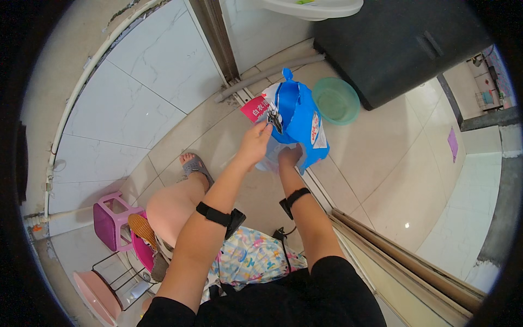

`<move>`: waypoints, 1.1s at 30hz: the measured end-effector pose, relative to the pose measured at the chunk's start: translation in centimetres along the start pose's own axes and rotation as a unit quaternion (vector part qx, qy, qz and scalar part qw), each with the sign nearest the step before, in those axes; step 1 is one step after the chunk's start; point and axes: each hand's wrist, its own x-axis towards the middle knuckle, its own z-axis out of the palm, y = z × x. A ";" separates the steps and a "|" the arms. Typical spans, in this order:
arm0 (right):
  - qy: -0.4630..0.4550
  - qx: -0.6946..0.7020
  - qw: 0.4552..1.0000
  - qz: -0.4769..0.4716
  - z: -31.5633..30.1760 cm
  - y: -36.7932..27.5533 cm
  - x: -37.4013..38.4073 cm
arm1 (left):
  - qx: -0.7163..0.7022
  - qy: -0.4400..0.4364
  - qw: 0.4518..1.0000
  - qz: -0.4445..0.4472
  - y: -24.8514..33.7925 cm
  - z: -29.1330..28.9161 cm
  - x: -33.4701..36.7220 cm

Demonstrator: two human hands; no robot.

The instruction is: The recorder is sitting in a bathroom washing and scrubbing a pair of shoes in a pink plastic bucket filled with water and detergent.

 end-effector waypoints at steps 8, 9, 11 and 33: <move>-0.086 -0.451 0.866 -0.197 1.4 0.4 0.8 | 0.008 -0.013 0.999 0.031 -0.8 0.6 0.6; -0.015 -0.331 0.919 -0.212 1.2 0.9 0.3 | 0.006 -0.013 1.000 0.026 -0.8 0.9 0.5; -0.033 -0.338 0.918 -0.204 0.5 1.5 -0.1 | -0.014 -0.019 1.000 0.019 -1.0 1.2 0.5; -0.178 -0.289 0.931 -0.132 -1.9 0.6 0.7 | -0.044 -0.005 0.999 -0.012 0.9 0.5 0.4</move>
